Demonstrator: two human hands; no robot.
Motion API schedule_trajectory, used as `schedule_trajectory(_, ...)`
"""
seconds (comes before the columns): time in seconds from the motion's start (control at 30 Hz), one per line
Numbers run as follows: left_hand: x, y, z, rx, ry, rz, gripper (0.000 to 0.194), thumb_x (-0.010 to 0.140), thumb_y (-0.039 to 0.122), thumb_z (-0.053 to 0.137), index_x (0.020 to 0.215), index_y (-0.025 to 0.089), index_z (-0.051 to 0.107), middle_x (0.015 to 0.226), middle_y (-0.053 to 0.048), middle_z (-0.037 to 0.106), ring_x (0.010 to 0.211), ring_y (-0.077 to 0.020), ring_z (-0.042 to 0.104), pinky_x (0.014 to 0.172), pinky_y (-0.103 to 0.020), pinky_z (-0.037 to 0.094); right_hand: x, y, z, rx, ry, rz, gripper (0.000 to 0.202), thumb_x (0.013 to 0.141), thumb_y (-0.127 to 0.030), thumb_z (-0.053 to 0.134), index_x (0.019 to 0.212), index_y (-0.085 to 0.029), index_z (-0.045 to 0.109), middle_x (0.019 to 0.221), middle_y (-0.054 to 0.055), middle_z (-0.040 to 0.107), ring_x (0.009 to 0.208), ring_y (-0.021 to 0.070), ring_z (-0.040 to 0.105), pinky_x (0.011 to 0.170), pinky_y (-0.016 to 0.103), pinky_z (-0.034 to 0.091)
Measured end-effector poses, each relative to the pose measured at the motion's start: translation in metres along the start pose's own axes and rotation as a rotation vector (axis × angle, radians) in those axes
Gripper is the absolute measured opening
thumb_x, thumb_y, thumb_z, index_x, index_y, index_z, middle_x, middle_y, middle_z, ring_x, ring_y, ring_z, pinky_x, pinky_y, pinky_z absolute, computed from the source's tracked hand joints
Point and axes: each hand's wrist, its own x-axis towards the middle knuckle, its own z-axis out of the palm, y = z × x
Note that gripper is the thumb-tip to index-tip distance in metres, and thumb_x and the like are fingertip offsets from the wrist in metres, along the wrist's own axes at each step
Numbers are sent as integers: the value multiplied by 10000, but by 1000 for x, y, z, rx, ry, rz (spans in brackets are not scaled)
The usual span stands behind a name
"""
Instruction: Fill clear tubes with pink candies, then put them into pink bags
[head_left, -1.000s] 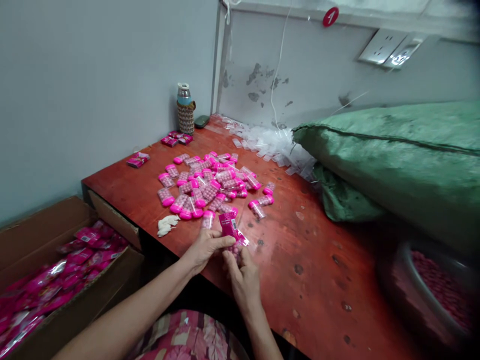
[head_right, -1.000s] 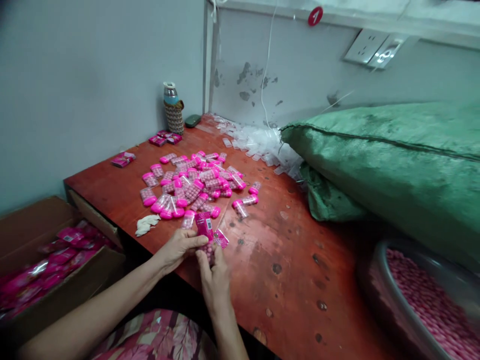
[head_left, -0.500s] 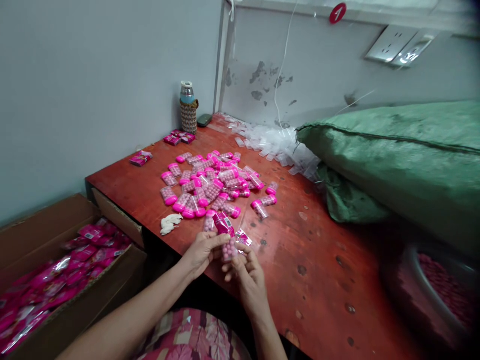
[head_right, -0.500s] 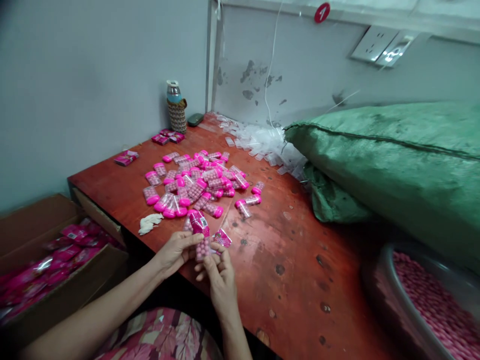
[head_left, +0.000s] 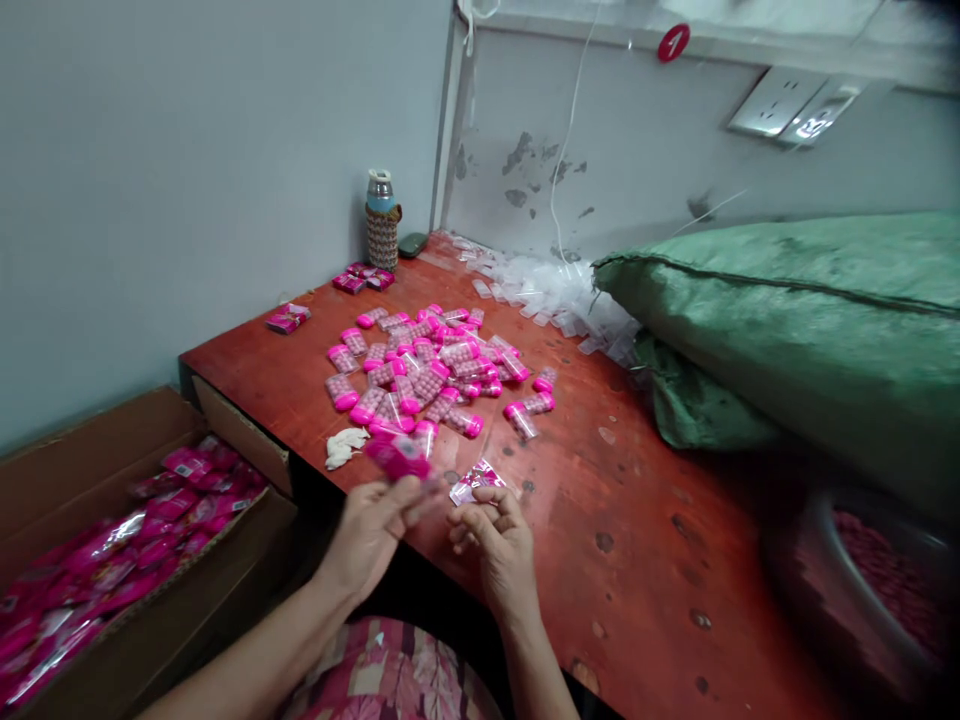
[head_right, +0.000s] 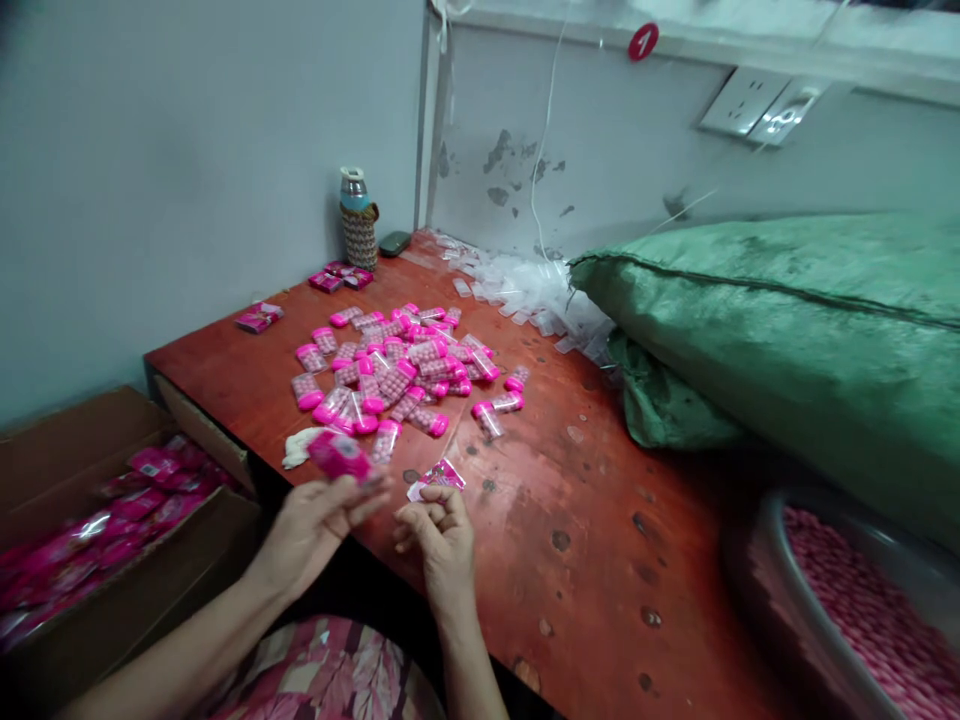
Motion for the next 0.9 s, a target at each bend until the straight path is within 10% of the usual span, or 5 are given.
schedule_trajectory(0.2,-5,36,-31,68,326,423,499,658,516,590,1000,154,621,906,-104,675,886,-230,611,834,-362,464,3,-11,-25,-66,127,-26,221,755,-377,579,806,-177,499,645,7,620,491,108,554,425,200,421)
schedule_trajectory(0.47,36,-44,5,951,-271,392,355,625,142,678,961,253,648,1175,-63,560,1229,-248,336,1058,-404,124,-4,-13,-35,-135,139,-63,187,800,-359,526,779,-172,520,649,0,597,504,94,542,454,195,416)
schedule_trajectory(0.9,45,-68,2,1117,-267,626,225,745,162,560,930,250,655,1110,-52,604,1173,-239,410,1034,-458,223,12,-8,-40,-337,308,-155,298,720,-341,605,963,-185,530,903,46,612,777,157,586,637,267,469)
